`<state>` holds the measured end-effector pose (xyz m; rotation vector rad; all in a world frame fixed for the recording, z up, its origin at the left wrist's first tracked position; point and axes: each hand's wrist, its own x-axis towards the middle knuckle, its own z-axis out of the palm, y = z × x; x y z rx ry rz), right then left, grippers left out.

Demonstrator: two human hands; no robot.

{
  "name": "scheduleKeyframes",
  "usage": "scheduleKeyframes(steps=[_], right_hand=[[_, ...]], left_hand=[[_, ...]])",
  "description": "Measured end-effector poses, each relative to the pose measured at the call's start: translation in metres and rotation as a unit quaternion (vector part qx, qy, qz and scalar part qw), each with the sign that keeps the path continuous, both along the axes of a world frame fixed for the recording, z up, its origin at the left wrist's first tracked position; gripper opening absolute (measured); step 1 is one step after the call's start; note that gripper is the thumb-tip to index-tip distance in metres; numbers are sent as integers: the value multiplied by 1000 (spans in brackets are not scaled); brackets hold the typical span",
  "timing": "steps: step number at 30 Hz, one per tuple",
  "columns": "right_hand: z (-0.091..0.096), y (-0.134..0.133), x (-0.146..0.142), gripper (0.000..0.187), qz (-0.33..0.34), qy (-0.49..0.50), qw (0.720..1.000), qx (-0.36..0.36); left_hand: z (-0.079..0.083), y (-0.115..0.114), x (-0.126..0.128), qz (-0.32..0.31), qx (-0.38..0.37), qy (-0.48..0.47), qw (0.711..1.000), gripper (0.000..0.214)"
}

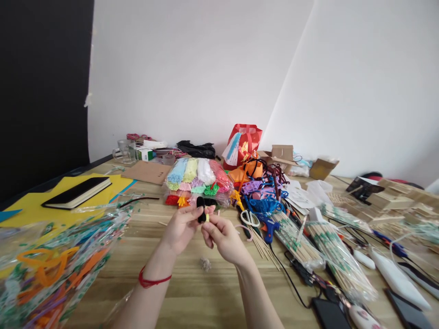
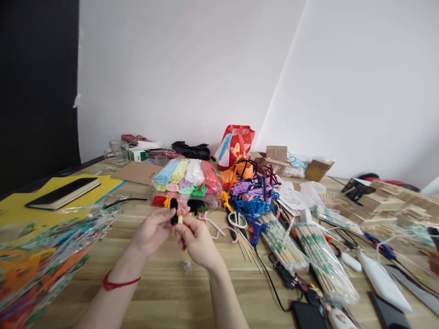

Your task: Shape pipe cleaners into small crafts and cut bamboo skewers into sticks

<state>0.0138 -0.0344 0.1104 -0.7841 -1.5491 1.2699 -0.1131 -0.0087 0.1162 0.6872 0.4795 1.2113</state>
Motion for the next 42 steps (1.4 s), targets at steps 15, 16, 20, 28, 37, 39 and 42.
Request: scheduleKeyframes(steps=[15,16,20,28,37,39,42], right_hand=[[-12,12,-3,35,-32,49,998,-34],[-13,13,-2,36,-39,46,998,-36],[-17,16,2,35,-102,31,993,-47],[-11,21,7,33,-196,119,972,-47],[-12,19,2,33,-219,163,960,-65],[-12,19,-1,34,-231,158,958,-67],[-13,20,-1,34,-239,146,958,-57]], left_hand=[[-1,0,3,15,94,105,990,25],[-1,0,3,20,98,110,989,25],[-5,3,4,43,116,140,982,25],[-16,12,4,134,113,222,959,31],[-26,15,7,158,122,289,936,33],[-27,15,9,148,122,294,936,33],[-22,12,11,114,100,254,955,32]])
